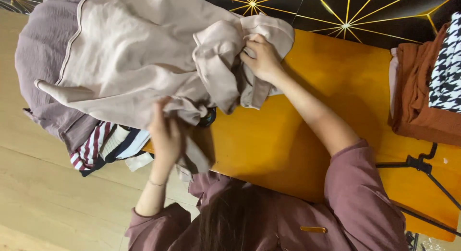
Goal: Removing a shirt from a hanger, cutting off a price tag with scissors, and then buttoning the shirt.
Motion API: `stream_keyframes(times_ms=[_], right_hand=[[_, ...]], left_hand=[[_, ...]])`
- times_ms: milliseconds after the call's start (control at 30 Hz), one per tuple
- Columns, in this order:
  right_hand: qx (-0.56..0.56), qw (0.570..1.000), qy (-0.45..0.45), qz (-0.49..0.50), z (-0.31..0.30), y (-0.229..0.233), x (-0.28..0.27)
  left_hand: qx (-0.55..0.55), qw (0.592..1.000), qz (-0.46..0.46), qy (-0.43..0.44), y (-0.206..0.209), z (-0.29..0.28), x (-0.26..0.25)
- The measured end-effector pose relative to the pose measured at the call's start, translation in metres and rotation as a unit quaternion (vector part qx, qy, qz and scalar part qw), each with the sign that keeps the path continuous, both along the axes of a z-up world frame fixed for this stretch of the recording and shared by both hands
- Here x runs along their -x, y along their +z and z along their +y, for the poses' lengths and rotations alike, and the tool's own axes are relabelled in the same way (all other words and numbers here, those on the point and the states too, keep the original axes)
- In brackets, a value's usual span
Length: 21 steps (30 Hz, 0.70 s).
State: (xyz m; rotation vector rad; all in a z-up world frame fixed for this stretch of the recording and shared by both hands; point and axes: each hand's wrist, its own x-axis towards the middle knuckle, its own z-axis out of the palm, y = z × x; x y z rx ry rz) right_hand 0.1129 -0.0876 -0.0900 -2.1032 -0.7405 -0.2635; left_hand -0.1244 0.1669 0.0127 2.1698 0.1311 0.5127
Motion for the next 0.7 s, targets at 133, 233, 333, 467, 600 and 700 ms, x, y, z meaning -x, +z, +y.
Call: stream_keyframes(times_ms=[133, 233, 333, 467, 600, 700], right_hand=[[0.0, 1.0, 0.013, 0.005, -0.005, 0.008, 0.005], [-0.011, 1.0, 0.029, -0.004, -0.011, 0.01, 0.008], [0.002, 0.999, 0.03, 0.016, -0.02, 0.01, 0.008], [0.009, 0.998, 0.031, 0.054, -0.038, -0.012, -0.005], [-0.092, 0.99, 0.054, 0.097, -0.05, -0.014, -0.01], [-0.138, 0.981, 0.012, 0.137, -0.072, -0.012, -0.016]], left_hand=[[0.079, 0.995, -0.062, -0.023, 0.023, 0.027, -0.013], [0.185, 0.977, -0.1, -0.045, 0.045, 0.032, -0.026], [0.169, 0.97, -0.154, -0.08, 0.076, 0.027, -0.043], [-0.061, 0.967, -0.212, -0.124, 0.129, 0.0, -0.071], [-0.352, 0.853, -0.32, -0.215, 0.191, -0.046, -0.096], [-0.442, 0.758, -0.446, -0.174, 0.189, -0.067, -0.138]])
